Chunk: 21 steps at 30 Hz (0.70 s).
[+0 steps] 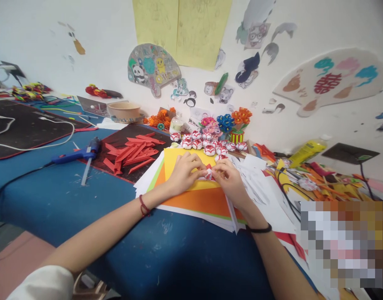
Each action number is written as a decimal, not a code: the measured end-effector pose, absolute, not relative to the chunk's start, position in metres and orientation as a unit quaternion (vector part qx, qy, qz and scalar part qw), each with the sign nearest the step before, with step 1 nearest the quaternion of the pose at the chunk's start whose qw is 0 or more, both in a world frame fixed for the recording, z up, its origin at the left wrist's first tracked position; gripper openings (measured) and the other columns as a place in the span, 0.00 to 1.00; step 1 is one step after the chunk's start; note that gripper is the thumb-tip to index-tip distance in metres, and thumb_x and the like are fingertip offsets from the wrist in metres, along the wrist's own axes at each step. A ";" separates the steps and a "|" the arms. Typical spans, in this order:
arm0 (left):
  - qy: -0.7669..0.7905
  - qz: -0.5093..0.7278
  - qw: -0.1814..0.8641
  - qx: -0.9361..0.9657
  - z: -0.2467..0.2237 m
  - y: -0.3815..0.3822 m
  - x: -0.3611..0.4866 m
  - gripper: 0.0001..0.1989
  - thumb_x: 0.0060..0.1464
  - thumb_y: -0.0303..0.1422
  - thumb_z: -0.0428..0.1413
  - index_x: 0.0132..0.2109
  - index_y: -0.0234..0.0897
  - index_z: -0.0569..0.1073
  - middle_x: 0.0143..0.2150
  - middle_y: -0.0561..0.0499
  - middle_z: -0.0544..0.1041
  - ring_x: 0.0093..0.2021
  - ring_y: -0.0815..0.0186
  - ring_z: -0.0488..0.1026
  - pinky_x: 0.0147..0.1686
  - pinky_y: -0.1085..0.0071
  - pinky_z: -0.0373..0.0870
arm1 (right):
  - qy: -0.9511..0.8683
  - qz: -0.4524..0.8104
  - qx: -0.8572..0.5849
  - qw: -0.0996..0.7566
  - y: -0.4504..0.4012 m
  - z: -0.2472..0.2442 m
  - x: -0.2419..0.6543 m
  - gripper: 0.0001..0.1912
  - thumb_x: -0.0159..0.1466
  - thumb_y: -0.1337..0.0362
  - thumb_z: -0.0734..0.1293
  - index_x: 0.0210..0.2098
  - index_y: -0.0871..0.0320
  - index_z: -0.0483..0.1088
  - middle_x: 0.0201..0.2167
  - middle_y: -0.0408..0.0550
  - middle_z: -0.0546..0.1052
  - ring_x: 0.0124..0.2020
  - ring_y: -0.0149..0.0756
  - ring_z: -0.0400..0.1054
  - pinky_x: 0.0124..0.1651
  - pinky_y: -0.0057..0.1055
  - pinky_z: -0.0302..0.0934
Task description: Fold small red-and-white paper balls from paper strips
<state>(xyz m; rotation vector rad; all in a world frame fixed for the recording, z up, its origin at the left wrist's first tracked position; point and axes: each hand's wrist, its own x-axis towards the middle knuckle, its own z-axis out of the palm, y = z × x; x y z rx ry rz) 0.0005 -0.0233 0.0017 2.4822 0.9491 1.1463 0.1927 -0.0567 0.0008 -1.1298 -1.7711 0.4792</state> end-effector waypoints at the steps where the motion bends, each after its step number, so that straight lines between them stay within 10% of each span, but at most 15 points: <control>1: 0.317 0.393 0.126 0.854 0.001 -0.023 0.001 0.11 0.62 0.39 0.54 0.34 0.39 0.75 0.38 0.52 0.74 0.40 0.63 0.64 0.43 0.63 0.55 | -0.725 0.189 -0.460 0.477 -0.056 0.000 0.192 0.09 0.64 0.58 0.66 0.32 0.57 0.72 0.35 0.47 0.66 0.32 0.34 0.60 0.33 0.32 0.56; 12: 0.316 0.450 0.113 0.828 0.000 -0.017 -0.002 0.10 0.62 0.35 0.54 0.33 0.37 0.72 0.37 0.50 0.72 0.40 0.63 0.64 0.43 0.64 0.60 | -0.679 0.038 -0.491 0.544 -0.066 0.015 0.192 0.09 0.65 0.58 0.66 0.42 0.55 0.72 0.38 0.47 0.70 0.37 0.36 0.64 0.40 0.33 0.58; 21: 0.323 0.391 0.113 0.854 -0.002 -0.020 0.000 0.11 0.63 0.36 0.54 0.33 0.37 0.72 0.38 0.50 0.73 0.41 0.62 0.65 0.42 0.64 0.59 | -0.775 -0.077 -0.489 0.393 -0.066 -0.001 0.185 0.12 0.66 0.54 0.66 0.34 0.56 0.72 0.23 0.40 0.72 0.23 0.28 0.63 0.28 0.28 0.52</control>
